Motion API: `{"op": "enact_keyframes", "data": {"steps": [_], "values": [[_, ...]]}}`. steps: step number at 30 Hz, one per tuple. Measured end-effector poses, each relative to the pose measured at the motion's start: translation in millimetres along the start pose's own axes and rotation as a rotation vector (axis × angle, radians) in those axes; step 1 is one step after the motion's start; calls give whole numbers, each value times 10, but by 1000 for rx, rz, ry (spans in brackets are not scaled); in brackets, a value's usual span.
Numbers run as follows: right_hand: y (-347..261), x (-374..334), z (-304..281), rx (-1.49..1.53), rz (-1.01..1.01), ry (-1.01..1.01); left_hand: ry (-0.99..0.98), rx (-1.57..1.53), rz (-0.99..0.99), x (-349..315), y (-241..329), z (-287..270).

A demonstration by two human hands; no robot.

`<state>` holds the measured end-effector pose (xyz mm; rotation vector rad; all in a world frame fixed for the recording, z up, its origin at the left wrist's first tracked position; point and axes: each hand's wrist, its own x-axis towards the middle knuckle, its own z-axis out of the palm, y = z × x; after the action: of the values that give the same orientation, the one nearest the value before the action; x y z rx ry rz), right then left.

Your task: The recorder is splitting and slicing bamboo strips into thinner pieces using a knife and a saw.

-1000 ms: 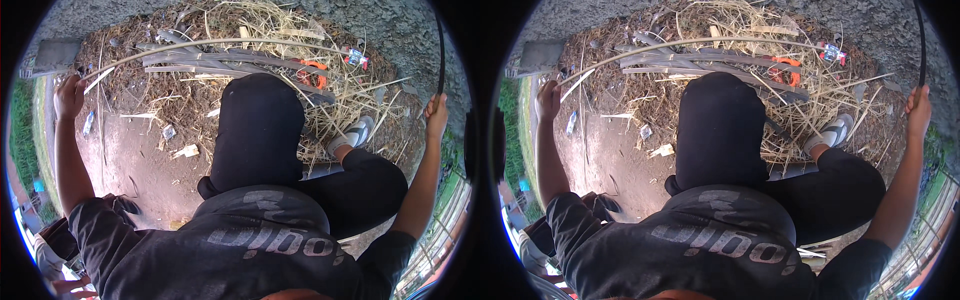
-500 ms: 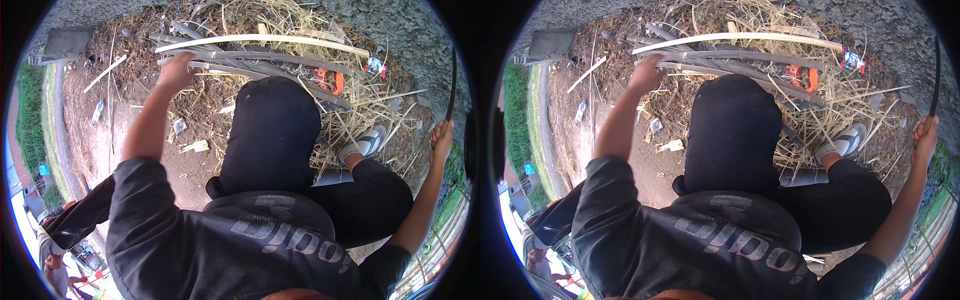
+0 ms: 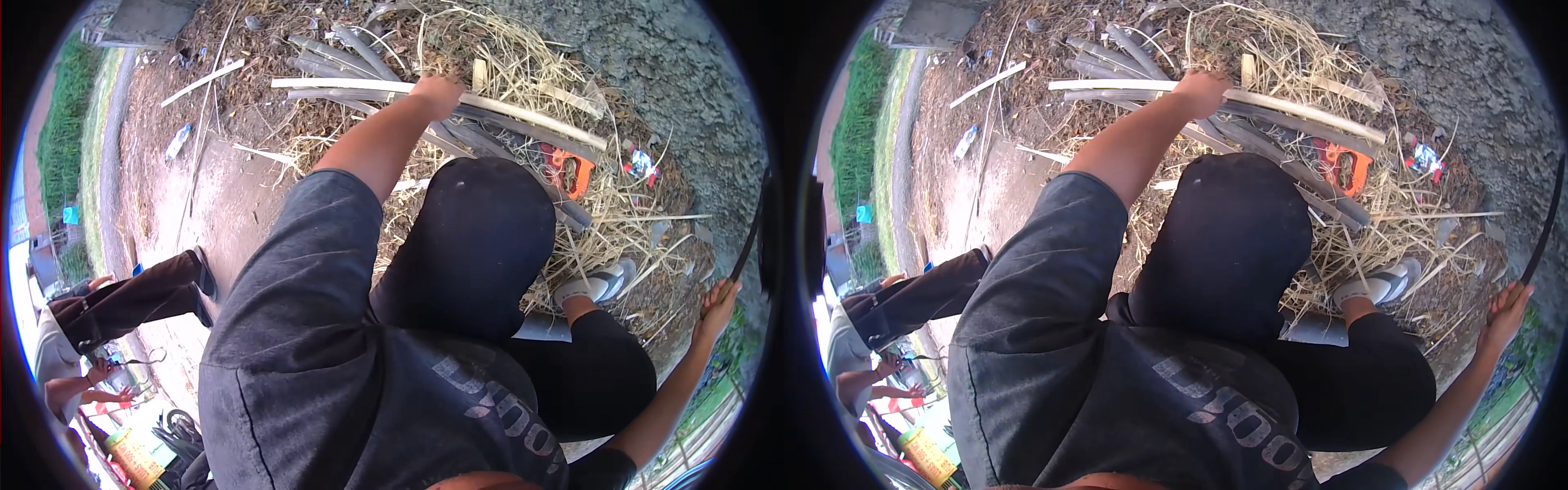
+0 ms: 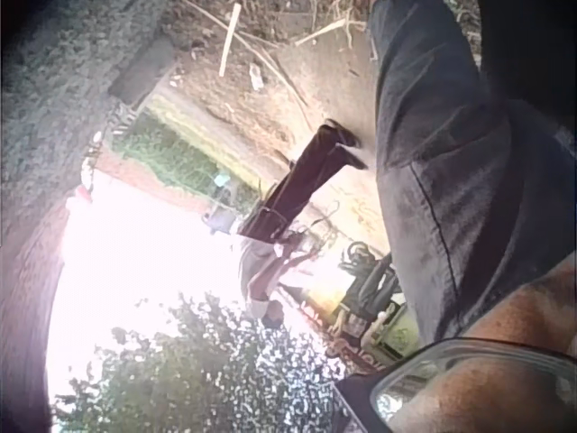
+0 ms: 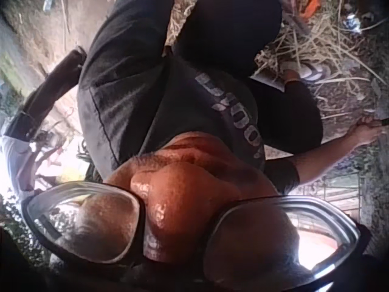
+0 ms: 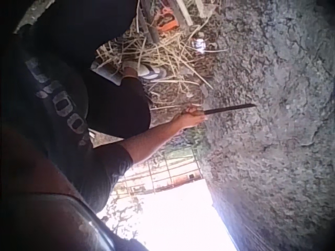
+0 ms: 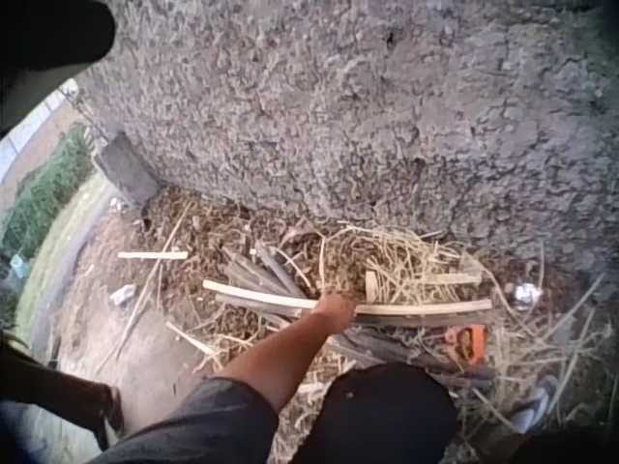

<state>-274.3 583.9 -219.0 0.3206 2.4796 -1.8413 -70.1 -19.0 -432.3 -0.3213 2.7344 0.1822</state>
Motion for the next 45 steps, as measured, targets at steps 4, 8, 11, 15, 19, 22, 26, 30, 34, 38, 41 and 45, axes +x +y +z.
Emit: {"op": "enact_keyframes", "data": {"steps": [4,8,11,15,19,22,26,30,34,38,41,45], "values": [[60,54,-80,65,18,-64,1,-29,19,-54,-15,39],[80,67,-138,95,17,-100,-68,-93,39,-141,-6,3],[55,35,-134,118,35,-71,266,-1,94,-286,58,-12],[8,-13,-84,145,42,-38,688,29,219,-458,63,-79],[-25,-35,-36,152,46,-32,727,84,345,-523,136,-104],[-63,-57,-3,173,51,-54,742,89,437,-501,200,-103],[-120,-116,59,181,45,-53,472,126,326,-487,278,-27],[-144,-159,120,170,57,-16,211,160,303,-579,173,87],[-127,-145,127,149,59,0,-22,273,188,-569,74,141],[-107,-116,102,168,66,-36,-137,246,162,-558,44,129],[-106,-117,95,171,55,-29,-129,337,209,-616,67,152],[-113,-138,110,162,20,-41,-91,350,197,-645,69,221]]}}
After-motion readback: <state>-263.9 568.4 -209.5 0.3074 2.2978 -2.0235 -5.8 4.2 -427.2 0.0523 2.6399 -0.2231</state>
